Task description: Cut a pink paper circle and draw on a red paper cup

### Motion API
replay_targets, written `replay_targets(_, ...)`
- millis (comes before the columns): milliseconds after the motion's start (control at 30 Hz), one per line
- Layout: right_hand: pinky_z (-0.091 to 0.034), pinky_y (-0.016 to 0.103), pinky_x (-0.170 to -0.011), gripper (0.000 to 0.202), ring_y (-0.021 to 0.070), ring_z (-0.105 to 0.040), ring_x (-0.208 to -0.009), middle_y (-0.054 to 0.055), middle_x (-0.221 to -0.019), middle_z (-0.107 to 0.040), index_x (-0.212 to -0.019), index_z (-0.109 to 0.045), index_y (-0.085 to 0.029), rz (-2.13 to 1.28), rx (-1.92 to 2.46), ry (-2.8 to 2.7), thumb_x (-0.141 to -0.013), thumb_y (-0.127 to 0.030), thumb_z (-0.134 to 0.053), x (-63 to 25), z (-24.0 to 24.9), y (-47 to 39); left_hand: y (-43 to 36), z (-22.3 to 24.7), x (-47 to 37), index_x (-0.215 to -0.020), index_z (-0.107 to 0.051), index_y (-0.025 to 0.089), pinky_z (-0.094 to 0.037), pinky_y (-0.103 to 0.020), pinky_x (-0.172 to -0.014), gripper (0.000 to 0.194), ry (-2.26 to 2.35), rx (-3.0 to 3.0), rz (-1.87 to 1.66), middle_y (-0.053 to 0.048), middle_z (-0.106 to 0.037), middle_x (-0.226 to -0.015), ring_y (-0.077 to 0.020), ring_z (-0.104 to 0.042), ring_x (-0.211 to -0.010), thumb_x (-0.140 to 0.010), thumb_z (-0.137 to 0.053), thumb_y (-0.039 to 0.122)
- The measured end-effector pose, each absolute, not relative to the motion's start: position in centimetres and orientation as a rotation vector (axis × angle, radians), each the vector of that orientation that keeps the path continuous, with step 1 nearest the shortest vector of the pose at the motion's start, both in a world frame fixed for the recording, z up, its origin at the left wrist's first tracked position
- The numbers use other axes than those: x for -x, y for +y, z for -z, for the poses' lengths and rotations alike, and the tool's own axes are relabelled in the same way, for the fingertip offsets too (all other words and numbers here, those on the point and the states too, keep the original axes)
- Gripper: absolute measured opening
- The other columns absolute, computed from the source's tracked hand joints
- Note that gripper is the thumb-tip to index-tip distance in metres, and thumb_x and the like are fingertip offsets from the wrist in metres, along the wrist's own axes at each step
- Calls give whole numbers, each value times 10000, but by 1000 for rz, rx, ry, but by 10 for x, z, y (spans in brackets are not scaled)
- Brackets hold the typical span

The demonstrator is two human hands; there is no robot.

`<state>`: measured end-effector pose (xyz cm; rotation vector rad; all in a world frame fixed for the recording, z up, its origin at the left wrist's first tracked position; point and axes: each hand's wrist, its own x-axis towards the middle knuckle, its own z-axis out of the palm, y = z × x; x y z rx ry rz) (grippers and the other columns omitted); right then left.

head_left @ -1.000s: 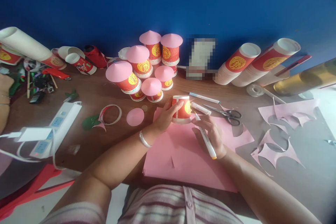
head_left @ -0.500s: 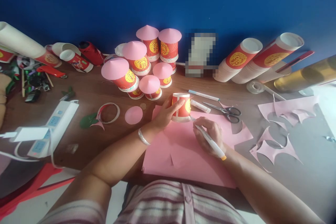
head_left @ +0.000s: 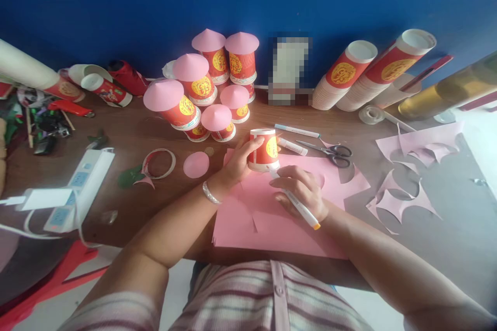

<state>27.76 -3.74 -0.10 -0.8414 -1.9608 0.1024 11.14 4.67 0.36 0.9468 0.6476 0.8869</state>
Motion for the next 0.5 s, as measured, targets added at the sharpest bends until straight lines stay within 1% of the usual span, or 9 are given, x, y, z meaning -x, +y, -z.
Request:
replay_targets(33,-559,279,-628,120,171,-678,-726,46,-842,-666,-1093,-612,-204,-102,825,-1966,-991,-243,-562,-277,0,-37,47,-2,-112,-1088,-747,156,-542,-388,-947,373,646,-934,-880,-106,-759,-1078,-269,-702,-1054,-938,-604,467)
replay_targets(100,-532,257,-581,87,150,-655,-647,17,-760,-651,-1023,-600,-204,-99,827,-1978,-955,-159,-569,-275,-2,-37,48,2,-113,-1087,-728,160,-540,-372,-896,359,656,-916,-877,-97,-751,-1039,-247,-698,-1003,-924,-629,465)
replay_targets(167,-507,237,-538,157,131,-627,-581,-7,-705,-632,-985,-577,-209,-110,853,-1989,-907,-73,-561,-274,-5,-37,48,5,-113,-1084,-713,171,-535,-365,-877,338,676,-928,-876,-81,-739,-1021,-232,-685,-978,-909,-658,456)
replay_targets(233,-507,231,-523,183,128,-626,-566,-13,-695,-630,-990,-558,-215,-132,868,-1973,-889,-63,-558,-273,-7,-38,49,6,-112,-1110,-701,191,-533,-365,-869,335,695,-951,-866,-66,-730,-1034,-230,-676,-983,-901,-674,451)
replay_targets(367,-557,264,-551,192,166,-689,-672,22,-799,-669,-1069,-547,-223,-134,890,-1895,-903,-134,-583,-273,-5,-38,49,5,-110,-1104,-706,199,-533,-356,-871,327,710,-998,-859,-60,-720,-1050,-236,-671,-1008,-897,-673,451)
replay_targets(433,-576,279,-582,230,183,-708,-734,43,-854,-681,-1103,-549,-218,-108,913,-1871,-900,-120,-595,-274,-2,-38,49,3,-108,-1101,-710,191,-534,-355,-892,335,714,-1003,-863,-68,-720,-1059,-244,-670,-1040,-906,-656,458)
replay_targets(500,-581,282,-606,260,185,-707,-753,50,-872,-680,-1124,-560,-211,-81,923,-1861,-897,-93,-607,-275,1,-37,49,2,-107,-1141,-705,183,-535,-369,-927,371,698,-983,-854,-87,-726,-1094,-263,-665,-1102,-922,-627,472)
